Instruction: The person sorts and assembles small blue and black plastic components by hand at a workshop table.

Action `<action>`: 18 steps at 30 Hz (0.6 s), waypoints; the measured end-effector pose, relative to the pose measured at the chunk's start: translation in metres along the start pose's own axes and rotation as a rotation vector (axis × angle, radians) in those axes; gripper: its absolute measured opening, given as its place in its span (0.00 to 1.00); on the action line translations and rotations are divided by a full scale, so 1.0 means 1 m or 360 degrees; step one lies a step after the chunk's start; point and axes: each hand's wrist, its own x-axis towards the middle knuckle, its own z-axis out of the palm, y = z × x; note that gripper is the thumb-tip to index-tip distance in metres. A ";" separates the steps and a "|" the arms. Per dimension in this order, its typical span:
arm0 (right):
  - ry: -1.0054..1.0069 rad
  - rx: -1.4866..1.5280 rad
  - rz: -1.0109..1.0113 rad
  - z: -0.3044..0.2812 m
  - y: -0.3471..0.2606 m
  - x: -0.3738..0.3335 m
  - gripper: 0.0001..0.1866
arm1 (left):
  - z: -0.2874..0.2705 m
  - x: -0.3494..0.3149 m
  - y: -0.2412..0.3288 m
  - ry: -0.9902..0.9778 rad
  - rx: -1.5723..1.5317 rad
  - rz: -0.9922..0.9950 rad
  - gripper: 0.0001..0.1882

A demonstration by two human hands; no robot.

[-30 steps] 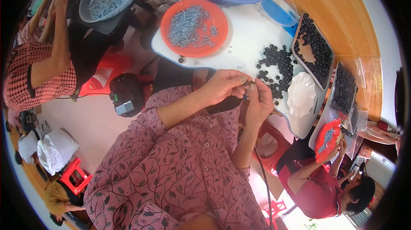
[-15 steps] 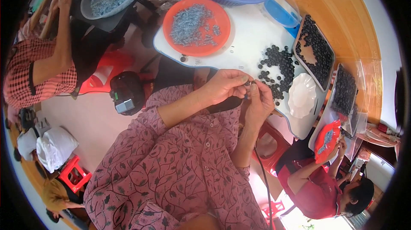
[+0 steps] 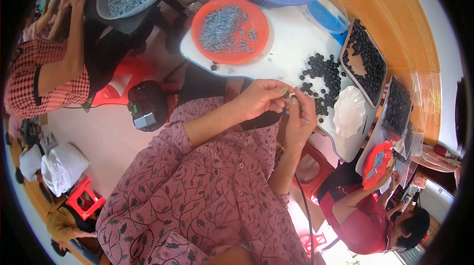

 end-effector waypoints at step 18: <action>0.0084 0.0874 0.0304 -0.011 0.020 -0.002 0.09 | 0.001 -0.001 0.006 -0.0021 -0.0176 -0.0027 0.12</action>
